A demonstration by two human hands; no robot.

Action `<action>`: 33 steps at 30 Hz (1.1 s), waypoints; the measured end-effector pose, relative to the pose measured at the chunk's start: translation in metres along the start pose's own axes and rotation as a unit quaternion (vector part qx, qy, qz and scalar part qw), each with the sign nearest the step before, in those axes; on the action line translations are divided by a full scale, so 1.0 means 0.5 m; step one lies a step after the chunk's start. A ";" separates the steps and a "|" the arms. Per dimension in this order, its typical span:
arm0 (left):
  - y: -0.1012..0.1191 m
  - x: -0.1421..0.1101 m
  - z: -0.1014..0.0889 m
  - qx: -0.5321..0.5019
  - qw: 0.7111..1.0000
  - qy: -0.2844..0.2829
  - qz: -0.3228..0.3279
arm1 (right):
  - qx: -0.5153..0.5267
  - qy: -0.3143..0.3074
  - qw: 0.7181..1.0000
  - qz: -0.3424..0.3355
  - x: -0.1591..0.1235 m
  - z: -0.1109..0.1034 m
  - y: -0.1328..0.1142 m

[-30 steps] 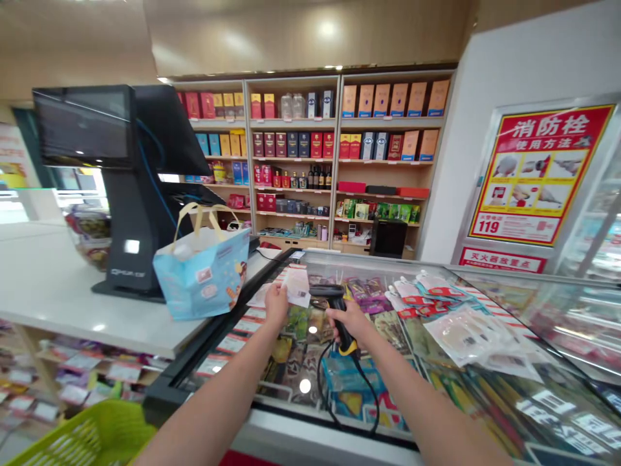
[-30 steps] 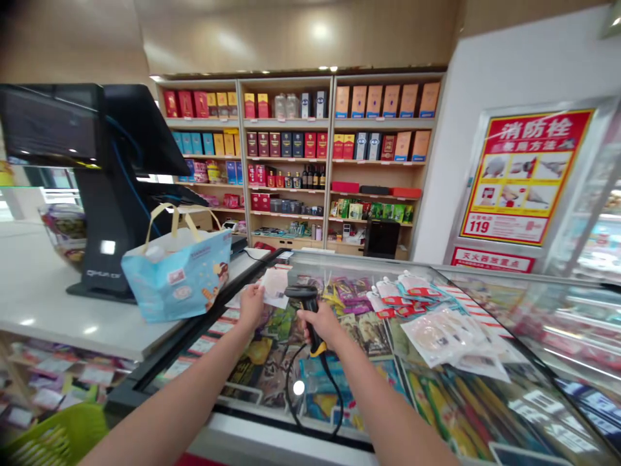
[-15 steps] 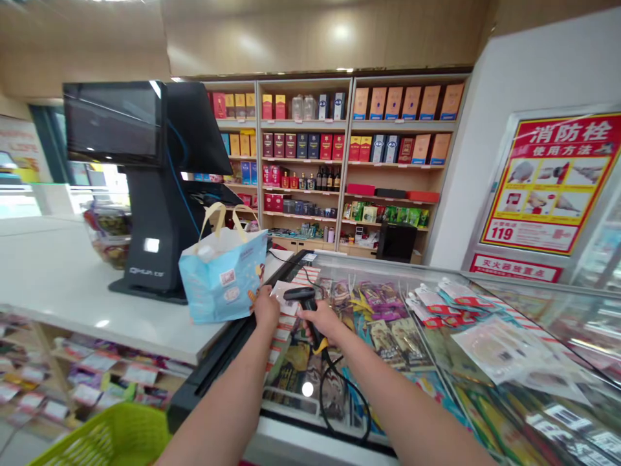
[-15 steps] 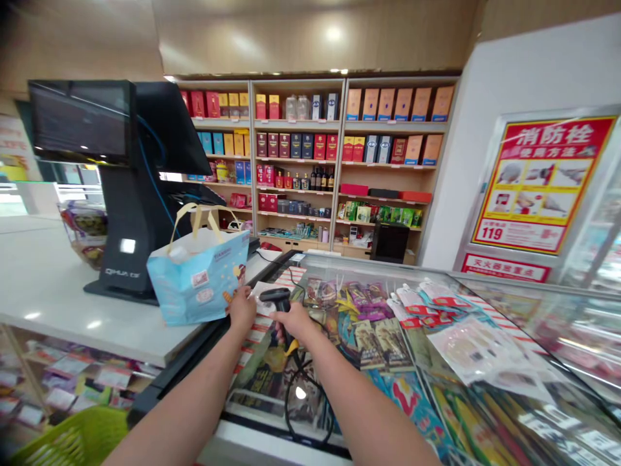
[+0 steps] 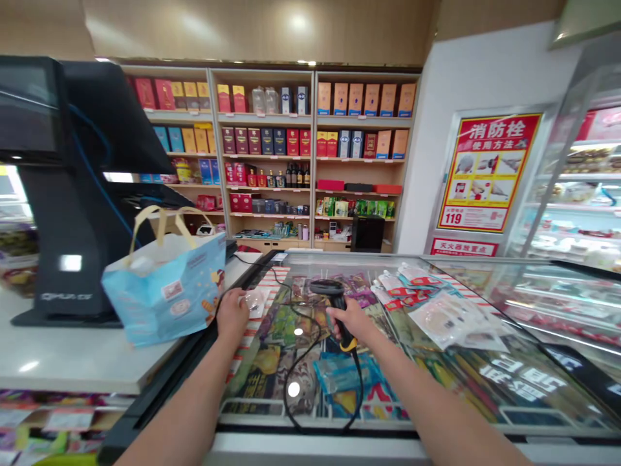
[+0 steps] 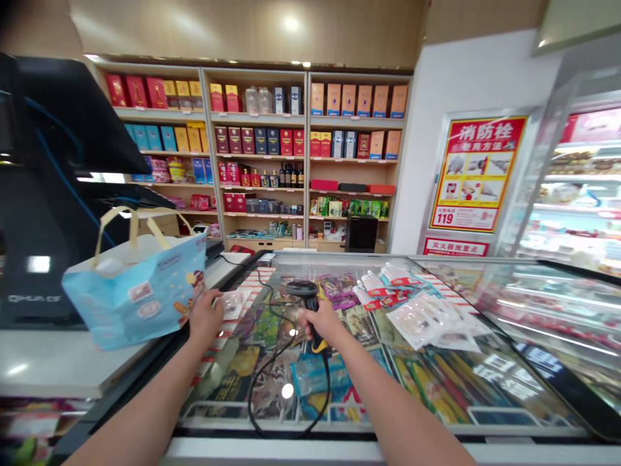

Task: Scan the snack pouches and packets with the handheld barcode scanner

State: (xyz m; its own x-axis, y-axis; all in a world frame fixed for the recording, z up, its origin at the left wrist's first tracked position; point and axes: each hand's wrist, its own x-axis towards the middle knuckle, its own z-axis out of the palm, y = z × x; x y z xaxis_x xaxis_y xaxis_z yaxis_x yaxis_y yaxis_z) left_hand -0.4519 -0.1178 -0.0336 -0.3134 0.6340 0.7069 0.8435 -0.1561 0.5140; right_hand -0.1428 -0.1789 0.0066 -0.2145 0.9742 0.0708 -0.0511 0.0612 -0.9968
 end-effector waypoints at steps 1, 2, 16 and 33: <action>0.007 -0.002 0.002 0.001 1.000 -0.009 0.017 | 0.005 0.026 1.000 -0.004 -0.015 -0.035 0.000; 0.015 -0.003 0.006 0.000 0.999 -0.020 0.034 | 0.008 0.052 0.999 -0.007 -0.031 -0.070 0.001; 0.557 -0.198 0.186 0.020 0.897 -0.420 0.135 | 0.044 0.325 0.942 -0.072 -0.220 -0.431 0.007; 0.708 -0.267 0.352 -0.304 0.883 -0.351 -0.066 | 0.072 0.341 0.932 -0.100 -0.256 -0.457 0.017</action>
State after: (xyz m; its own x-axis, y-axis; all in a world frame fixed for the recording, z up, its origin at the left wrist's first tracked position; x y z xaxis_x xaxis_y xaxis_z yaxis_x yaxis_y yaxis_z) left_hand -0.0348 -0.1245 -0.0315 0.1355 0.9571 0.2562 0.3620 -0.2885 0.8864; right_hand 0.1071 -0.2534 -0.0191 0.4812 0.8610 0.1650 -0.1652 0.2738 -0.9475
